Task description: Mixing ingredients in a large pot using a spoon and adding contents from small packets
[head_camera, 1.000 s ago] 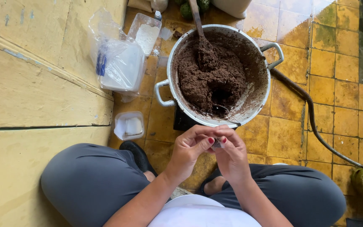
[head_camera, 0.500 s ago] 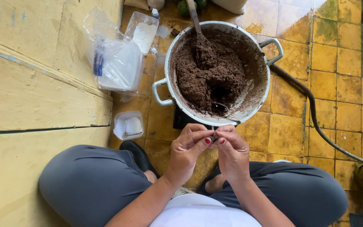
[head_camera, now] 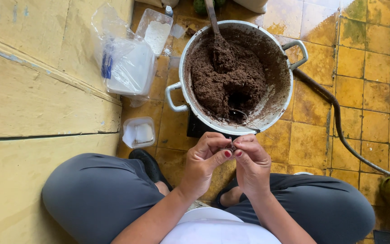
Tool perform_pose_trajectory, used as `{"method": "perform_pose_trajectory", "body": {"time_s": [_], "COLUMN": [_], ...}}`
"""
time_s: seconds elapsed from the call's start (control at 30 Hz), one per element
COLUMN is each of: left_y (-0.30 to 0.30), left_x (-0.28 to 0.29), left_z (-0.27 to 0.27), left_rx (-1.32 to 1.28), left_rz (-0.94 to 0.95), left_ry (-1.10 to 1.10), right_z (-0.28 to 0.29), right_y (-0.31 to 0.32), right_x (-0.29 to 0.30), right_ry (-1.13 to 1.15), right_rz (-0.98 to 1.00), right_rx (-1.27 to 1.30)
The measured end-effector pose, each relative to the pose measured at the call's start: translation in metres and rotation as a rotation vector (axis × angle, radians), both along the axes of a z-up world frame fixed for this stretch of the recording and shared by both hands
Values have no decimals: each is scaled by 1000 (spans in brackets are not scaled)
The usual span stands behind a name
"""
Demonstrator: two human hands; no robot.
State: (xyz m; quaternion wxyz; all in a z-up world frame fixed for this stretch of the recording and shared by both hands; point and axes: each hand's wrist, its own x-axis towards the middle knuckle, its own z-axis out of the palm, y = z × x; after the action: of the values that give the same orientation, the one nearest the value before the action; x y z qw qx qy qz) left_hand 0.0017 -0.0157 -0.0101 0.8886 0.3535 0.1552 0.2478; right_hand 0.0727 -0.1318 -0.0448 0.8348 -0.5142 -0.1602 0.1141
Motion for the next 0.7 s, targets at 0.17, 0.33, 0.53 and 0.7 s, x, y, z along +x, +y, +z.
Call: {"method": "perform_pose_trajectory", "body": {"time_s": [0.17, 0.33, 0.53, 0.7], "left_y": [-2, -2, -4, -4], "left_x": [0, 0, 0, 0], "left_z": [3, 3, 7, 7], "left_rx": [4, 22, 19, 19], "left_rz": [3, 20, 34, 48], "left_ry": [5, 6, -12, -19], "right_z": [6, 6, 10, 11], "right_y": [1, -1, 1, 3], "right_x": [-3, -3, -3, -5], "right_ry": [2, 21, 2, -21], "right_rz": [11, 42, 42, 21], "right_rx": [16, 48, 58, 36]}}
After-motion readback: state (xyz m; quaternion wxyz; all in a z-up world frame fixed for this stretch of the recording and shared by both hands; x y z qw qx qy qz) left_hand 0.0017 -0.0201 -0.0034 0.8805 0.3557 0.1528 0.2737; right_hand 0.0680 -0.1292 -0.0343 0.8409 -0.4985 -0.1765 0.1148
